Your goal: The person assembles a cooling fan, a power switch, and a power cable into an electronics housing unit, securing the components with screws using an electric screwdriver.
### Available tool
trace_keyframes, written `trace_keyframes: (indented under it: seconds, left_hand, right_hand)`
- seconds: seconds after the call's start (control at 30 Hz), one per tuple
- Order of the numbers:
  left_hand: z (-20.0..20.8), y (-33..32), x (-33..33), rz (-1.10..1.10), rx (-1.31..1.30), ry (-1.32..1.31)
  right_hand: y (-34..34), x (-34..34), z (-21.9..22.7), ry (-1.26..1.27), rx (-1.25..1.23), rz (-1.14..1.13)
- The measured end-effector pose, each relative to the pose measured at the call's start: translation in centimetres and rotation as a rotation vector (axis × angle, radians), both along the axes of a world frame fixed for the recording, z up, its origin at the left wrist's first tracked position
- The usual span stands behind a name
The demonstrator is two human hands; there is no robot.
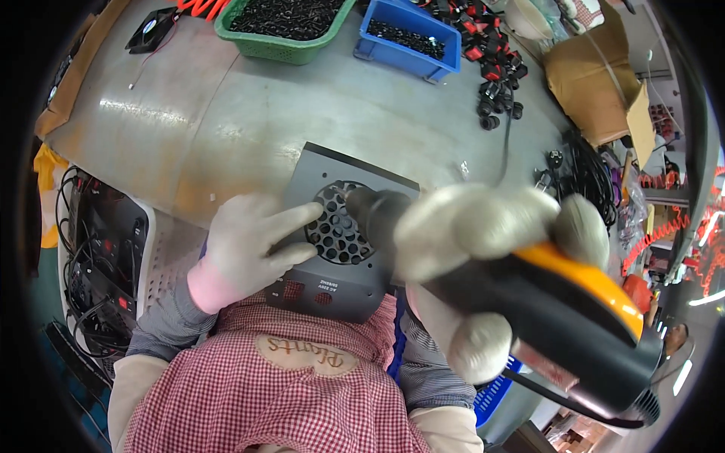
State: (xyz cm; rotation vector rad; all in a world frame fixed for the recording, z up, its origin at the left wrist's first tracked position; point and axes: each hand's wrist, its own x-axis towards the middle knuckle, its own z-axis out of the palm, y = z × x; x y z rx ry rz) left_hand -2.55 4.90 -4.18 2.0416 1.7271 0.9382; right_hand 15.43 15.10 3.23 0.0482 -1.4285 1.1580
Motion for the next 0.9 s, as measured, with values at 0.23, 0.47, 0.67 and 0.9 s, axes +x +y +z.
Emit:
trace_keyframes:
  seconds: [0.23, 0.47, 0.67, 0.9]
  left_hand:
    - [-0.8, 0.4, -0.5, 0.009, -0.092, -0.009]
    - [-1.2, 0.5, -0.5, 0.002, -0.102, -0.009]
    - [-1.4, 0.2, -0.3, 0.027, -0.069, 0.026]
    - [-1.4, -0.3, 0.1, 0.056, -0.014, 0.077]
  right_hand:
    - [1.3, -1.2, -0.5, -0.174, -0.140, -0.004]
    - [3.9, -3.7, -1.0, -0.253, -0.030, 0.211]
    - [3.5, -4.6, -0.4, -0.322, -0.136, 0.171]
    - [4.6, -5.6, 1.6, -0.582, -0.211, 0.088]
